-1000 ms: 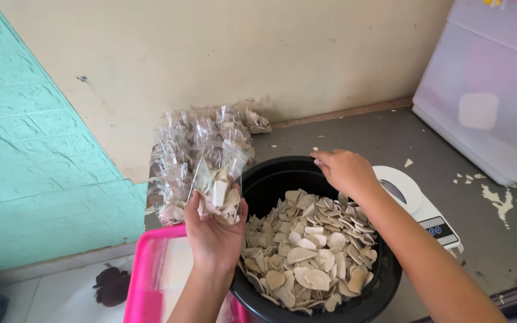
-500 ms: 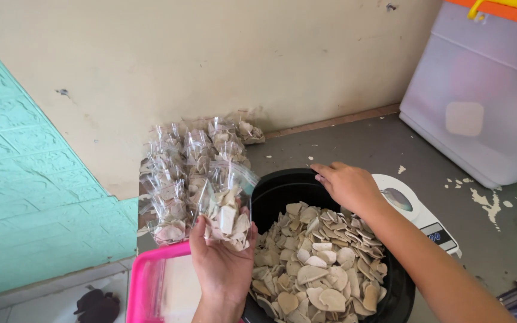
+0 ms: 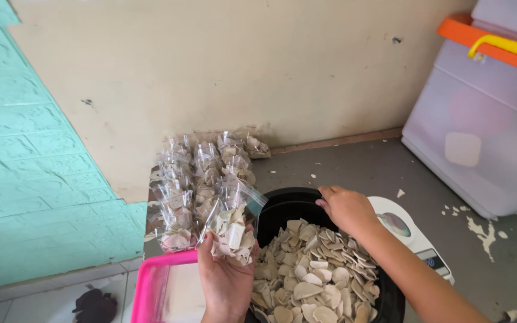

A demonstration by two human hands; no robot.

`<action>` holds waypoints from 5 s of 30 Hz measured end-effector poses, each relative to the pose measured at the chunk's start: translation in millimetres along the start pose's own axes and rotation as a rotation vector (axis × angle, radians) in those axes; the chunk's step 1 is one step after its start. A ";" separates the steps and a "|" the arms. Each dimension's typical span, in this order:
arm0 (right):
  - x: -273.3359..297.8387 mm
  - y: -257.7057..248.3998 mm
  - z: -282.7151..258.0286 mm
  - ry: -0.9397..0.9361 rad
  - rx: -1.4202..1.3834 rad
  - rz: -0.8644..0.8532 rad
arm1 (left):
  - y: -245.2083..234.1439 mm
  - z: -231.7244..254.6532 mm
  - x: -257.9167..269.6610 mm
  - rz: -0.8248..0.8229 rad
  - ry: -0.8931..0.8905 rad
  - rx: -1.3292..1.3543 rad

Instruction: Filling and weighing small plastic bags with dried food slices using a spoon

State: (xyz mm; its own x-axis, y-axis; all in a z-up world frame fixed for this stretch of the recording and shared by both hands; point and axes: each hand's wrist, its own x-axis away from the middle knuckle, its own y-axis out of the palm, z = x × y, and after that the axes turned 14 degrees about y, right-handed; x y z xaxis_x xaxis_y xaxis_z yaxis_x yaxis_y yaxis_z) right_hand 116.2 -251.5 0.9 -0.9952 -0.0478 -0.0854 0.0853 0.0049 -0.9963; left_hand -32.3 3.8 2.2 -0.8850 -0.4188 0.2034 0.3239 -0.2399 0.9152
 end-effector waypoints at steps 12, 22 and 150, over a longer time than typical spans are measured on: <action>13.4 8.9 15.5 -0.052 0.037 -0.018 | -15.0 0.3 5.1 0.029 0.043 -0.004; 29.7 -15.9 -0.3 0.022 0.030 -0.057 | -1.5 3.4 11.1 -0.042 0.057 0.019; -143.5 -28.4 14.6 -0.219 -0.092 0.013 | -4.3 -3.1 12.4 -0.122 -0.124 -0.190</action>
